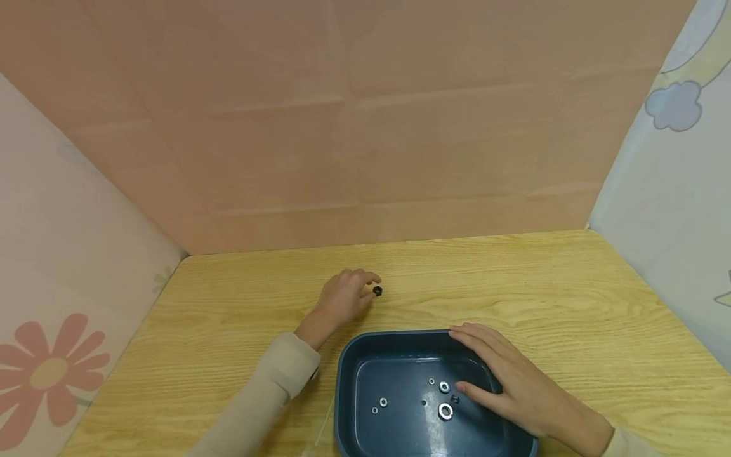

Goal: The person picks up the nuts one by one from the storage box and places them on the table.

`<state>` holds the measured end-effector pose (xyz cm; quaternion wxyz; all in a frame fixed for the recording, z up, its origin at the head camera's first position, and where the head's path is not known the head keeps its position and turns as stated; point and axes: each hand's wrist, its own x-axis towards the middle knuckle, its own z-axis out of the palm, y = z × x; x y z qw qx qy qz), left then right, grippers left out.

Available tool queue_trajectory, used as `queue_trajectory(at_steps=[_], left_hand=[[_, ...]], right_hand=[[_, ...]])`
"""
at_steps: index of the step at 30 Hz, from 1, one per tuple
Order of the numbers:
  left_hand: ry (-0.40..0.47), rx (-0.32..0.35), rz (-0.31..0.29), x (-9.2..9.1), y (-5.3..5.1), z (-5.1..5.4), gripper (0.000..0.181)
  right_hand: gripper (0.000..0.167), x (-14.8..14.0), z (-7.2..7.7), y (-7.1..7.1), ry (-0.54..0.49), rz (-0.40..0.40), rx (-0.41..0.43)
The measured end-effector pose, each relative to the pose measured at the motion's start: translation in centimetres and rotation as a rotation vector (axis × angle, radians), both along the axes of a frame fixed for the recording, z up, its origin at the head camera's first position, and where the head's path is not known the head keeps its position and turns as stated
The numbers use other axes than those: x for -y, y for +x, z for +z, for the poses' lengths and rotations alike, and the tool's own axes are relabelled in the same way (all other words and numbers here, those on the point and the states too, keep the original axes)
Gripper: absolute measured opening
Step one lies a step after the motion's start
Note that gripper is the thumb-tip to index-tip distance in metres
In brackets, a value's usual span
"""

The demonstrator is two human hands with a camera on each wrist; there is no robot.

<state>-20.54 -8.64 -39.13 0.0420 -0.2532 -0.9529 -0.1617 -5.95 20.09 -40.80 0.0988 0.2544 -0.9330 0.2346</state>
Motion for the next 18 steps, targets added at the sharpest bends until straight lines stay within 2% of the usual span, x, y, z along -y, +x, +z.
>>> queue_trajectory(at_steps=[10, 18], left_hand=[[0.066, -0.039, -0.061, 0.1, 1.3, 1.0, 0.027], [0.066, -0.102, -0.092, 0.2, 2.7, 2.0, 0.026]], right_hand=[[0.070, 0.0, 0.0, -0.1, 0.000, 0.019, -0.022], [0.071, 0.1, 0.0, -0.3, -0.012, 0.041, -0.043]])
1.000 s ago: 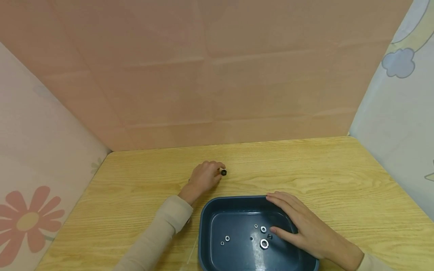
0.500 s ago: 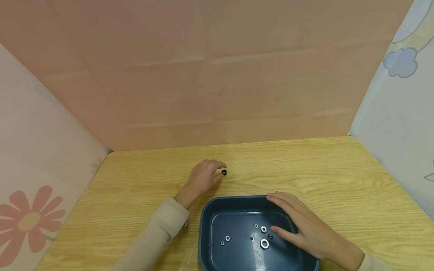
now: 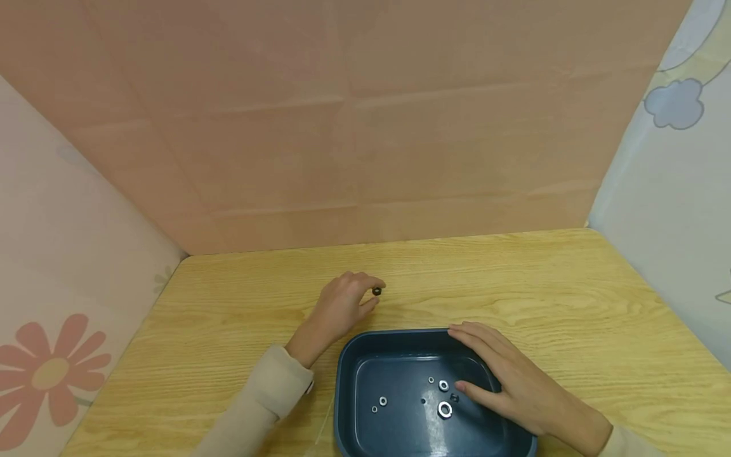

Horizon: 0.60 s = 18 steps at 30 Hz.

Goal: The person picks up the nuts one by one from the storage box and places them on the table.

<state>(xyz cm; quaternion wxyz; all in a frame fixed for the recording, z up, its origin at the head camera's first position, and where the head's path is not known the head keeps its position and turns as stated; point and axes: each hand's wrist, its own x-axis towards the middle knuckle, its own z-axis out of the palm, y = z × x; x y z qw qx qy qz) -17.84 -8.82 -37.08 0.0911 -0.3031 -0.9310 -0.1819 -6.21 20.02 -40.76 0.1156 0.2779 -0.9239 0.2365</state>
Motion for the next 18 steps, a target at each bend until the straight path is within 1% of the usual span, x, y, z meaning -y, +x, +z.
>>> queue_trajectory(at_steps=[9, 13, 18], left_hand=[[-0.005, -0.074, -0.045, 0.2, 1.7, 0.9, 0.026], [-0.031, -0.091, -0.055, 0.2, 2.5, 1.2, 0.026], [-0.017, -0.101, -0.079, 0.2, 3.3, 1.3, 0.027]], right_hand=[[0.071, 0.0, 0.1, -0.1, 0.000, 0.008, 0.004], [0.072, 0.0, 0.1, -0.2, 0.001, 0.008, -0.005], [0.072, 0.0, 0.1, -0.3, -0.001, 0.005, -0.004]])
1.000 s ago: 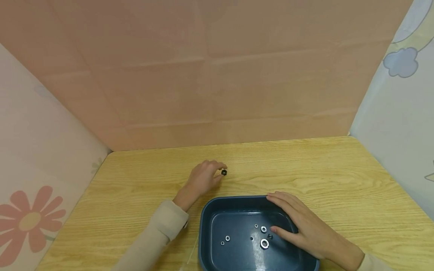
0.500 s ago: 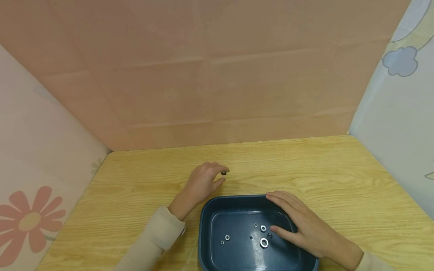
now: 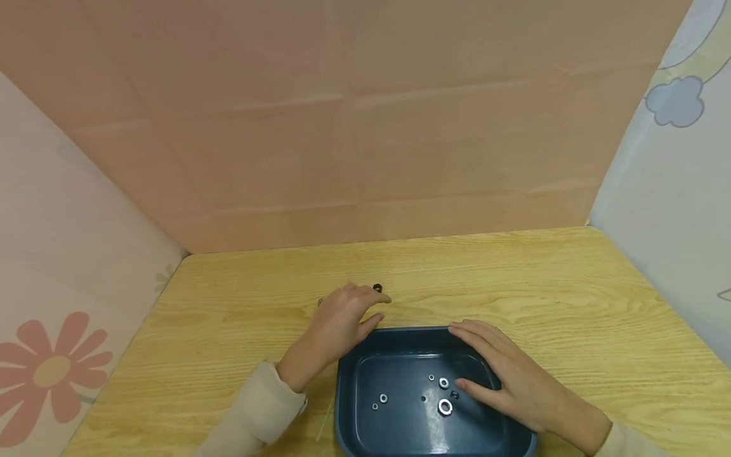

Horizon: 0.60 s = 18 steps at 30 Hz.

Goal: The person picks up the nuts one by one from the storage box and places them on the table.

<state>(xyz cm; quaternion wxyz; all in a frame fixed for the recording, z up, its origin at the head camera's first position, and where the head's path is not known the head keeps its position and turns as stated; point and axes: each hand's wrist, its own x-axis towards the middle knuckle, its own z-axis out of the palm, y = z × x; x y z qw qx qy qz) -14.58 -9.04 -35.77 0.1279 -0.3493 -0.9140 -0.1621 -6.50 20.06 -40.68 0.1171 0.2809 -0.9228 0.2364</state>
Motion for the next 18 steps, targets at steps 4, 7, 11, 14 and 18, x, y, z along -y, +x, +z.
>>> queue_trajectory(at_steps=[4, 7, 11, 14, 18], left_hand=[[-0.002, 0.007, -0.013, 0.1, 0.6, 0.0, 0.028], [-0.006, 0.005, -0.031, 0.1, 1.1, 0.0, 0.027], [-0.016, 0.001, -0.057, 0.1, 1.6, 0.0, 0.027], [-0.021, 0.004, -0.075, 0.1, 1.9, -0.1, 0.027], [-0.017, 0.018, -0.103, 0.1, 2.3, -0.2, 0.026]], right_hand=[[0.071, 0.0, -0.1, 0.0, 0.006, -0.002, 0.012], [0.071, 0.0, -0.2, 0.0, 0.009, -0.008, 0.019], [0.072, 0.1, -0.2, 0.0, 0.006, -0.008, 0.020], [0.072, 0.1, -0.1, 0.0, 0.005, -0.008, 0.017], [0.072, 0.0, -0.1, 0.0, 0.011, -0.016, 0.020]])
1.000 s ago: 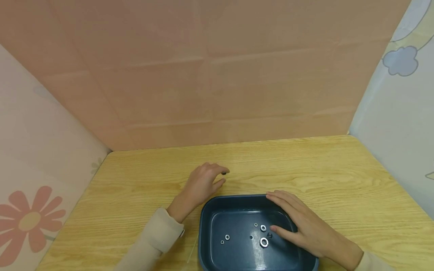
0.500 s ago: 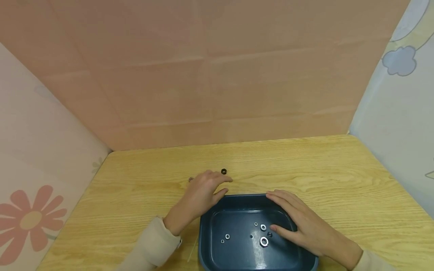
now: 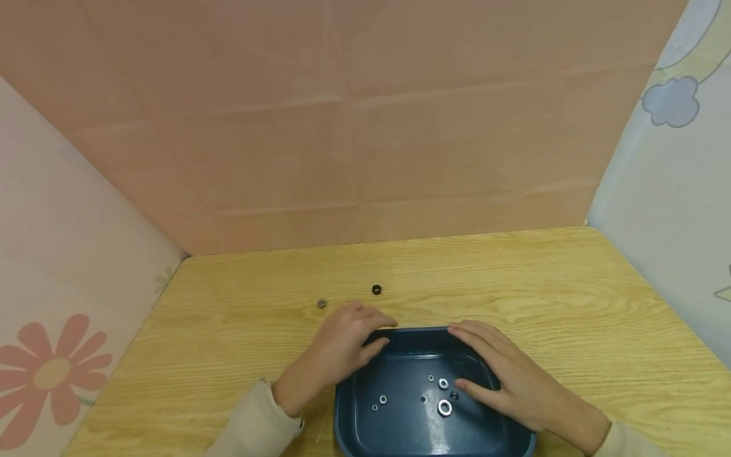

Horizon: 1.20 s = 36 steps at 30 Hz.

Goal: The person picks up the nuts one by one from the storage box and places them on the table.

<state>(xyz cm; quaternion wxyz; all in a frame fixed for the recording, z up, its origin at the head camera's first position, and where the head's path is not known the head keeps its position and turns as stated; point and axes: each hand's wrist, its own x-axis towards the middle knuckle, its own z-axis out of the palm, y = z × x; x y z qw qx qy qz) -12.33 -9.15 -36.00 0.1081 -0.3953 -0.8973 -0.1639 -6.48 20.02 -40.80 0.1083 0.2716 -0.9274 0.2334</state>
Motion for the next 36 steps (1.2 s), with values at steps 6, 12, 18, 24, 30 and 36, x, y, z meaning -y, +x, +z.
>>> queue_trajectory(at_steps=[6, 12, 18, 24, 30, 36], left_hand=[[-0.010, 0.025, -0.003, -0.1, 0.6, -0.2, 0.024], [-0.070, 0.049, 0.005, -0.3, 1.4, 0.0, 0.025], [-0.100, 0.113, -0.027, -0.3, 1.8, -0.2, 0.026], [-0.126, 0.154, -0.073, -0.4, 2.2, -0.5, 0.025], [-0.150, 0.196, -0.085, -0.2, 2.3, -1.0, 0.028], [-0.162, 0.200, -0.101, 0.1, 2.5, -1.5, 0.028]], right_hand=[[0.072, -0.1, 0.0, 0.0, -0.001, 0.001, 0.005], [0.073, -0.1, 0.0, -0.1, -0.008, 0.014, -0.013], [0.073, -0.1, 0.1, -0.1, -0.016, 0.021, -0.020], [0.072, -0.1, 0.1, 0.0, -0.006, 0.010, -0.008], [0.071, -0.1, 0.1, 0.0, -0.001, 0.006, 0.000], [0.071, 0.0, 0.1, 0.0, 0.014, -0.012, 0.017]])
